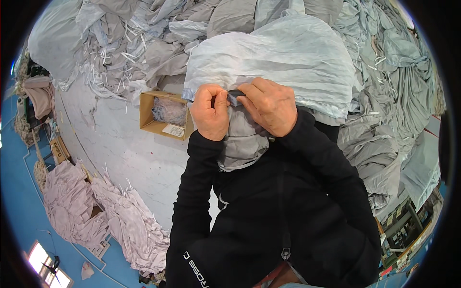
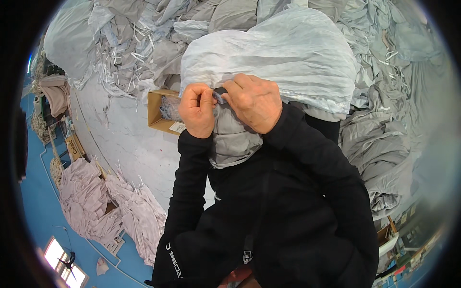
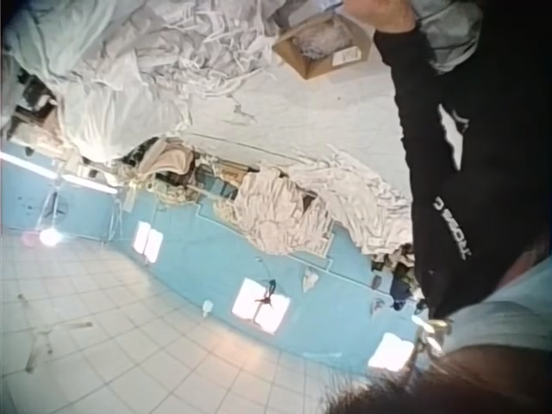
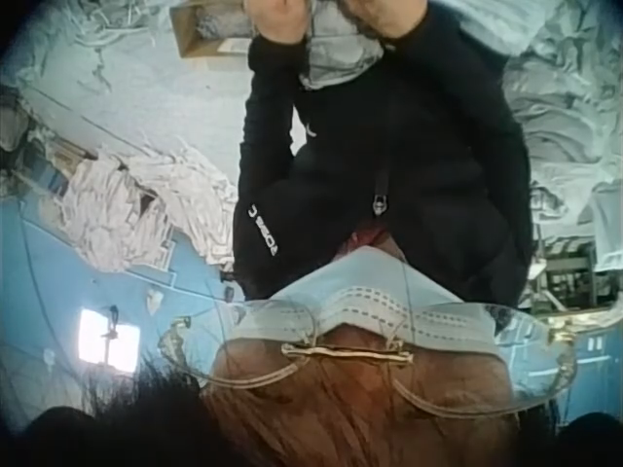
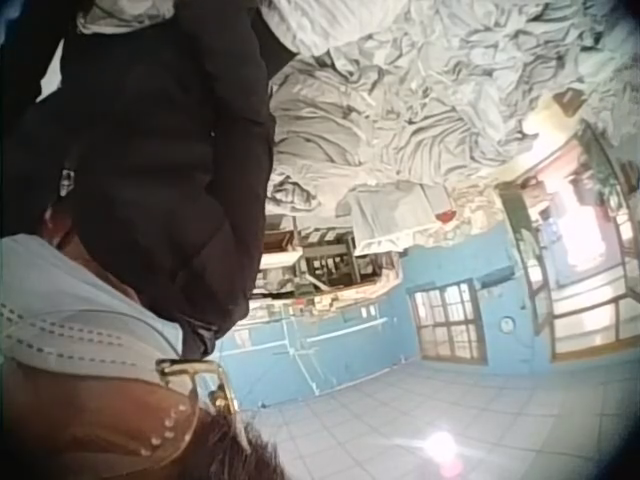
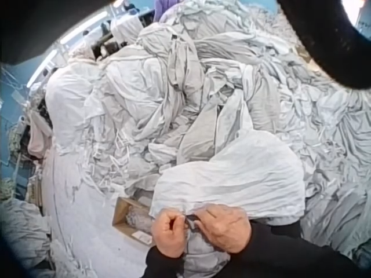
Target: Trimming loose threads from white fabric pieces using a small hand-held thread clipper.
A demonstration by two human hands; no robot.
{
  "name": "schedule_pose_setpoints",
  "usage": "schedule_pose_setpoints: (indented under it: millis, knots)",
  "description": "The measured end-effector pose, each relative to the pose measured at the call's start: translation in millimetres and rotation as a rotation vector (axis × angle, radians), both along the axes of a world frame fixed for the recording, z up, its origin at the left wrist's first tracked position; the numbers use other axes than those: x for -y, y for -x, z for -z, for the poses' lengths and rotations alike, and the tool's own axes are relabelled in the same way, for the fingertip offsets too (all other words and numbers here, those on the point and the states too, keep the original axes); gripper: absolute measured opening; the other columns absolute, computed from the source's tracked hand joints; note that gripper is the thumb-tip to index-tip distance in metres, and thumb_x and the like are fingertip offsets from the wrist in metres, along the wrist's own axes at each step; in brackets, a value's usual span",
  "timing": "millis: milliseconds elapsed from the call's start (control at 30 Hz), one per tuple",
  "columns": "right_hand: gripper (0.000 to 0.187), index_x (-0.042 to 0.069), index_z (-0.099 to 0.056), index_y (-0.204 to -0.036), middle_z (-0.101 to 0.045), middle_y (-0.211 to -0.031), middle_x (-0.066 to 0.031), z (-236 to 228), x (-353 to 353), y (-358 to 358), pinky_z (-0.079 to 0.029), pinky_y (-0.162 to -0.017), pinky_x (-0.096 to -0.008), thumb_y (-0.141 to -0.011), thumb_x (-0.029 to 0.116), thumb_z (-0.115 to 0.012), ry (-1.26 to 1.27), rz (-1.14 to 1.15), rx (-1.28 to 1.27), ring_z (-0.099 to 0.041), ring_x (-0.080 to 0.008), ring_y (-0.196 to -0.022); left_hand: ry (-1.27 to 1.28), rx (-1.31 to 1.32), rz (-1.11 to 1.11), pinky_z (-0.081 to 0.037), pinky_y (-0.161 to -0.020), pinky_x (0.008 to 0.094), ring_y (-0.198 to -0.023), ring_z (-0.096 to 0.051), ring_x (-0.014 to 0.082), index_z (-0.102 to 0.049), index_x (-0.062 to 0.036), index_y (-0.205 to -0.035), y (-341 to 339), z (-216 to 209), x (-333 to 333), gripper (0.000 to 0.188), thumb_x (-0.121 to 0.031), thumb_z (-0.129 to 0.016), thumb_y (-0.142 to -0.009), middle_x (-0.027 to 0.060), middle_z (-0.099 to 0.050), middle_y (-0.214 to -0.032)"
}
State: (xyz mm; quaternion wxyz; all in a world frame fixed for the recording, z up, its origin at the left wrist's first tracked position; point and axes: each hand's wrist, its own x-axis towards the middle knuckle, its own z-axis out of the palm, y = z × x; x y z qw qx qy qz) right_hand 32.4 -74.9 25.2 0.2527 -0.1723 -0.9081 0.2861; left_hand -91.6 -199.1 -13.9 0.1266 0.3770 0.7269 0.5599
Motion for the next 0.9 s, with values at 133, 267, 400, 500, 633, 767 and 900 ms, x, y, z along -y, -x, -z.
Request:
schedule_pose_setpoints:
  millis: [133,267,400,500,633,767,900]
  knots:
    - [0.023,0.008,-0.068,-0.096,-0.059,-0.077,-0.0052,0,-1,-2,-0.049,-0.055,-0.0356,-0.075,0.012,-0.077,-0.017,-0.007,0.029,-0.062,-0.0258,-0.069,-0.008,0.074,-0.031,-0.045,-0.053,0.0249,-0.057,-0.055,0.0114,-0.055,-0.0017,-0.086,-3,-5,-1,0.008,0.001,-0.061,-0.091,0.0058,-0.058,-0.081]
    - [0.024,0.005,-0.068,-0.100,-0.060,-0.077,-0.0080,-10,-26,-25,-0.047,-0.056,-0.0325,-0.077,0.006,-0.075,0.112,0.129,-0.045,-0.061,-0.0223,-0.066,-0.074,0.149,-0.222,-0.045,-0.053,0.0236,-0.058,-0.055,0.0094,-0.057,-0.0037,-0.088,17,-8,13,0.007,-0.003,-0.058,-0.095,0.0032,-0.059,-0.081]
    - [0.023,-0.002,-0.064,-0.111,-0.066,-0.088,-0.0068,-15,-61,-79,-0.047,-0.069,-0.0236,-0.089,0.003,-0.067,0.375,0.420,-0.099,-0.058,-0.0106,-0.075,0.298,-0.232,-0.625,-0.050,-0.058,0.0251,-0.064,-0.059,0.0118,-0.062,0.0001,-0.087,99,-2,92,0.011,-0.010,-0.062,-0.092,0.0052,-0.063,-0.076]
    - [0.025,-0.005,-0.060,-0.117,-0.067,-0.098,-0.0058,1,-87,-138,-0.046,-0.080,-0.0219,-0.094,0.005,-0.062,0.393,0.522,-0.095,-0.059,-0.0099,-0.087,0.515,-0.408,-0.496,-0.051,-0.071,0.0266,-0.077,-0.062,0.0139,-0.065,0.0023,-0.094,114,-3,110,0.015,-0.013,-0.065,-0.091,0.0065,-0.067,-0.086]
    - [0.027,-0.003,-0.058,-0.116,-0.063,-0.098,-0.0041,16,-76,-182,-0.045,-0.078,-0.0212,-0.092,0.004,-0.066,0.374,0.596,-0.018,-0.057,-0.0082,-0.086,0.395,-0.080,-0.286,-0.050,-0.079,0.0282,-0.087,-0.064,0.0160,-0.068,0.0026,-0.100,86,-64,71,0.014,-0.009,-0.062,-0.093,0.0083,-0.070,-0.094]
    - [0.031,-0.002,-0.058,-0.113,-0.061,-0.096,-0.0022,33,-55,-202,-0.044,-0.077,-0.0202,-0.086,0.002,-0.072,0.410,0.623,0.027,-0.056,-0.0068,-0.084,0.379,0.548,0.472,-0.050,-0.085,0.0292,-0.095,-0.063,0.0162,-0.063,0.0038,-0.112,0,-81,-4,0.019,-0.004,-0.058,-0.095,0.0114,-0.066,-0.110]
    - [0.034,-0.001,-0.058,-0.111,-0.060,-0.097,-0.0007,38,-40,-207,-0.044,-0.075,-0.0197,-0.081,0.000,-0.076,0.471,0.643,-0.063,-0.055,-0.0063,-0.083,0.308,1.447,0.281,-0.051,-0.090,0.0369,-0.108,-0.059,0.0248,-0.052,-0.0002,-0.127,-66,-42,-36,0.038,-0.019,-0.062,-0.096,0.0134,-0.058,-0.123]
